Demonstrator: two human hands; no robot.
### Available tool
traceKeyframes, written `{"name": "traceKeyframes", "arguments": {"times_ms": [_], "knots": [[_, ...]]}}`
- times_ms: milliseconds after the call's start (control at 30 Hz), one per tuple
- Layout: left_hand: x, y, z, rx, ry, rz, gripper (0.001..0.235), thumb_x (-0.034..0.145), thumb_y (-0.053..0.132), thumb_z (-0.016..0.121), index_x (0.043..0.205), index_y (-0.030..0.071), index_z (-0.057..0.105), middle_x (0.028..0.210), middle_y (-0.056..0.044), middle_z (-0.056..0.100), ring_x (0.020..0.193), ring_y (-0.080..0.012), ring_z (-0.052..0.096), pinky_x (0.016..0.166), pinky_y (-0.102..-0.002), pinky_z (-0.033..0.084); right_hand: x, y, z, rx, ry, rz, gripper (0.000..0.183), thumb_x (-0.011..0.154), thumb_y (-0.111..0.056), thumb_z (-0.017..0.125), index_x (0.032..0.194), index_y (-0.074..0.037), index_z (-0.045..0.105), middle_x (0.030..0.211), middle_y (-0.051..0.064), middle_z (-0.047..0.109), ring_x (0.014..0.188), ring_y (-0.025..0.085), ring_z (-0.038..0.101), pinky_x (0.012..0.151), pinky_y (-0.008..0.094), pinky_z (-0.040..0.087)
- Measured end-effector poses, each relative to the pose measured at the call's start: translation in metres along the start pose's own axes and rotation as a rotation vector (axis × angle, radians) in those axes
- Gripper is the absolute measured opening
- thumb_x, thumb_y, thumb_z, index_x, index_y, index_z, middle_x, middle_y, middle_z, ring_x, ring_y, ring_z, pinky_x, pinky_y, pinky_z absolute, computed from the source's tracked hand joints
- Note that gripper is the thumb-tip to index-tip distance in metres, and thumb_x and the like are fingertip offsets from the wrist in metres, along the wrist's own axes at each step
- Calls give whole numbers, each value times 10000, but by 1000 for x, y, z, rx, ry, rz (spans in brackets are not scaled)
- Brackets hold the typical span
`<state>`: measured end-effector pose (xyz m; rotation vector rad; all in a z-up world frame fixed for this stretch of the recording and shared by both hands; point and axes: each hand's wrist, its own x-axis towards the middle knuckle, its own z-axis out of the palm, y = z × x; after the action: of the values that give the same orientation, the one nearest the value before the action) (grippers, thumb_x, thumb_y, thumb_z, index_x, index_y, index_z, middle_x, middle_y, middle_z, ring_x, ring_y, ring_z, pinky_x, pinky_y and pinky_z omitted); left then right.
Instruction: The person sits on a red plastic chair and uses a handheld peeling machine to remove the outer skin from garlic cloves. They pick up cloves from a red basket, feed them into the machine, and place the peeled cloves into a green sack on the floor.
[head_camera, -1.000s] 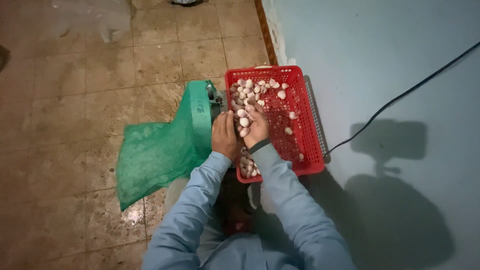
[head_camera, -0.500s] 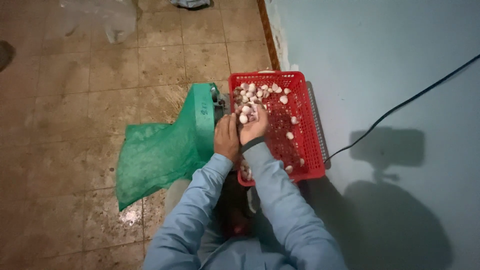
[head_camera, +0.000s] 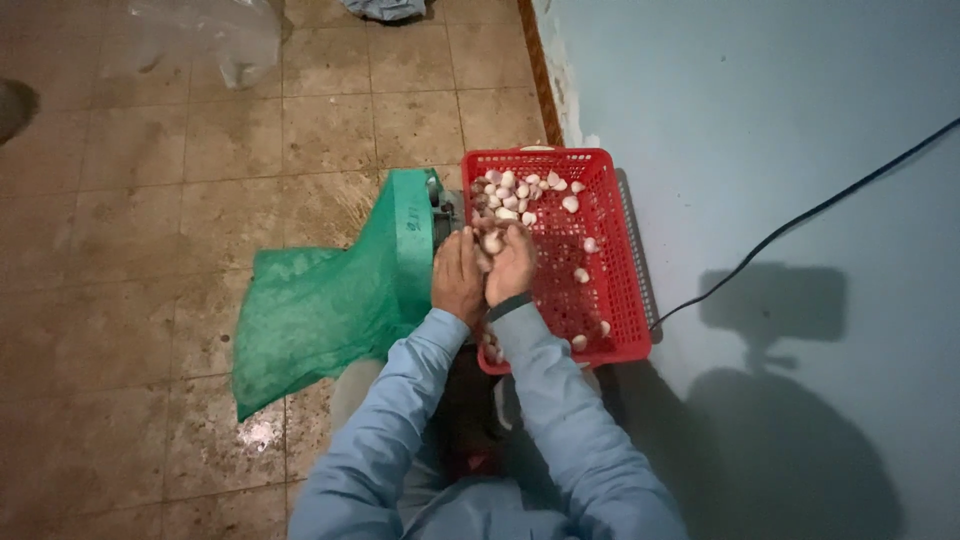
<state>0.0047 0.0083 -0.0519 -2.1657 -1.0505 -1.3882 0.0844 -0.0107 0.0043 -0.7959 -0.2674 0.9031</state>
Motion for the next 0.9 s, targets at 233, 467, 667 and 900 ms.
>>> {"name": "traceKeyframes", "arguments": {"times_ms": [233,467,667,900], "knots": [[2,0,-4,-19,-17,-8,450,1042,99,534,1468,-44,539,1292,-226,593,1159,-357,653,984,-464,568,-5,1,4,-82,-23,-164,258,994,-273,588,938,-39,682,908,215,746,997,335,718,918,418,566],[0,1,-8,-97,-107,-12,609,1064,338,488,1523,-60,452,1351,-266,544,1241,-404,603,1056,-502,525,10,-17,-25,-218,-33,-78,279,992,-249,614,835,-23,665,759,194,694,765,289,705,700,367,574],[-6,1,-2,-181,-110,-75,822,904,378,737,1521,-72,434,1357,-285,534,1236,-436,598,1053,-545,517,20,-46,-31,-730,-362,-1,257,958,-178,672,743,-38,664,565,139,612,484,219,617,442,327,495],[-4,0,-5,-182,-94,-88,737,903,300,712,1508,-44,468,1328,-233,583,1209,-377,637,1039,-495,542,37,-53,-24,-1026,-769,257,295,1041,-309,632,822,-111,636,543,57,540,371,139,524,390,261,413]]}}
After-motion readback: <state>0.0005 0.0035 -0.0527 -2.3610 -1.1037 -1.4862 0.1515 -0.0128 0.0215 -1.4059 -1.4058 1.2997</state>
